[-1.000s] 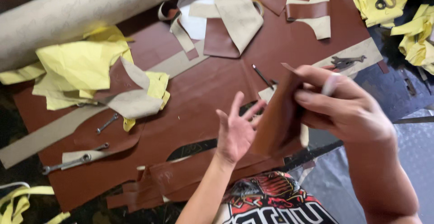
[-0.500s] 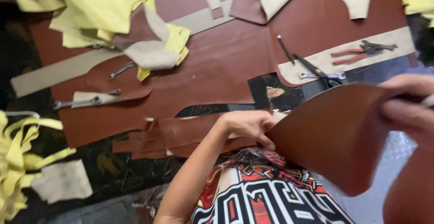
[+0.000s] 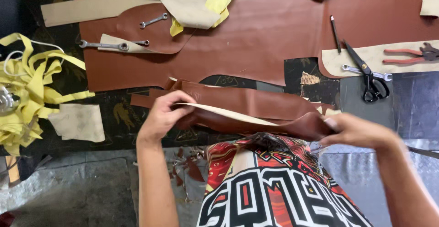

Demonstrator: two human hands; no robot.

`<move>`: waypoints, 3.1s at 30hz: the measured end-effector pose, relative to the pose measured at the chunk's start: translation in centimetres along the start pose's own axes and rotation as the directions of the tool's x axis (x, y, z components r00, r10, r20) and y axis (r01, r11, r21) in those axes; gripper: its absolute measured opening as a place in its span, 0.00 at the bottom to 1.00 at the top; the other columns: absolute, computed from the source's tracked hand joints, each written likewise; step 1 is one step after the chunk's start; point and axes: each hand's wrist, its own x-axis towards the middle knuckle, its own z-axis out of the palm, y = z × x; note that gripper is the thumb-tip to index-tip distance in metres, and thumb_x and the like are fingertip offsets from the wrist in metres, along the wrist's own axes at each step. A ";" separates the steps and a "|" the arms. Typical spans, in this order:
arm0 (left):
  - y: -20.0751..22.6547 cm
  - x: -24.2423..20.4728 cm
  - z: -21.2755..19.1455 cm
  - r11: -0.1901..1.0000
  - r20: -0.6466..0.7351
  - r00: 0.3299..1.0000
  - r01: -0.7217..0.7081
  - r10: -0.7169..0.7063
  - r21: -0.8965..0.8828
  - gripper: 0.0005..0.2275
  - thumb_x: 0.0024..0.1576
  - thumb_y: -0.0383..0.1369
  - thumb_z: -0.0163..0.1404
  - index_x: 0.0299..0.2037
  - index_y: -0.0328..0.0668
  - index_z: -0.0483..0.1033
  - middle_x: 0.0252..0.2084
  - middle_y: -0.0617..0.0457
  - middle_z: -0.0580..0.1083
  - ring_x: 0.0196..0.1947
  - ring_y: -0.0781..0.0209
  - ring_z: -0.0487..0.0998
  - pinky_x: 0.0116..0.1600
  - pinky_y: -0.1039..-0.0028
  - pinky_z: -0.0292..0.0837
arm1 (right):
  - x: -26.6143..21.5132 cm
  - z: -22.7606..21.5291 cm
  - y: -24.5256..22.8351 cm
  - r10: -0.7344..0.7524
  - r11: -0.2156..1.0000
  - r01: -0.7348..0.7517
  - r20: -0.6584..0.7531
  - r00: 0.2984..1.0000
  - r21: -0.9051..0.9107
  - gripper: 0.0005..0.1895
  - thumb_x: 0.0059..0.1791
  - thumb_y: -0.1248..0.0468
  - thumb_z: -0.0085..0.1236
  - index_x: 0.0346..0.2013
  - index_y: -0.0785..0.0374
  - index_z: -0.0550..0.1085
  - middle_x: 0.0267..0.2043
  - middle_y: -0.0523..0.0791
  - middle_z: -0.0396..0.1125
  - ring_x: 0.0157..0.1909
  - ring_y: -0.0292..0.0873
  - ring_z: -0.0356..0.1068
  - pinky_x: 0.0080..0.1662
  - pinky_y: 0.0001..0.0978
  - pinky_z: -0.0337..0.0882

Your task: The person sorts through a pile of brown leather pieces and yellow fabric scraps on a workbench. They pick up, unfold, and stack various leather strips and larger pieces, occasionally using a white marker to write on the leather. The person organizes the materials into neat piles while handling them one at a time.

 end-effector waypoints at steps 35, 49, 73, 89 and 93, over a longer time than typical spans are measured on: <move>8.7 -6.6 -5.3 0.834 -0.575 0.769 0.104 0.278 0.542 0.06 0.68 0.25 0.57 0.47 0.27 0.77 0.42 0.52 0.79 0.41 0.71 0.76 0.49 0.79 0.73 | 13.6 13.6 1.8 -0.392 0.834 0.234 -0.237 0.889 -0.500 0.26 0.45 0.65 0.59 0.57 0.50 0.67 0.49 0.49 0.62 0.37 0.59 0.73 0.38 0.51 0.73; 6.6 -5.6 -7.5 0.866 -0.599 0.786 0.184 0.155 0.465 0.08 0.66 0.29 0.57 0.46 0.28 0.78 0.42 0.54 0.79 0.39 0.72 0.76 0.48 0.79 0.72 | 13.3 13.3 2.2 -0.510 0.658 0.281 -0.139 0.849 -0.698 0.16 0.47 0.66 0.58 0.49 0.59 0.69 0.49 0.51 0.63 0.31 0.58 0.72 0.34 0.49 0.72; -14.3 4.4 -7.4 0.670 -0.508 0.861 0.391 -0.025 0.630 0.10 0.61 0.34 0.58 0.44 0.34 0.79 0.42 0.41 0.78 0.43 0.43 0.78 0.49 0.60 0.71 | 5.4 -1.9 19.2 0.196 0.981 -0.182 -0.359 0.913 0.073 0.13 0.55 0.60 0.52 0.45 0.66 0.76 0.28 0.46 0.71 0.28 0.38 0.65 0.31 0.35 0.67; -16.4 5.0 13.2 0.184 0.042 0.969 -0.089 0.242 0.979 0.27 0.59 0.53 0.45 0.70 0.62 0.64 0.75 0.49 0.57 0.76 0.35 0.48 0.68 0.22 0.33 | 11.1 -8.0 16.5 0.188 0.816 0.350 -0.783 0.593 0.461 0.06 0.53 0.64 0.57 0.41 0.64 0.78 0.28 0.44 0.65 0.23 0.35 0.62 0.27 0.29 0.58; -17.8 5.5 13.0 0.177 0.036 0.971 -0.079 0.235 0.981 0.28 0.58 0.53 0.45 0.69 0.63 0.64 0.75 0.51 0.57 0.76 0.36 0.49 0.69 0.22 0.33 | 13.0 -16.0 15.6 -0.111 0.992 0.083 -0.980 0.165 -0.099 0.15 0.50 0.64 0.63 0.51 0.61 0.76 0.40 0.50 0.74 0.40 0.45 0.75 0.43 0.34 0.72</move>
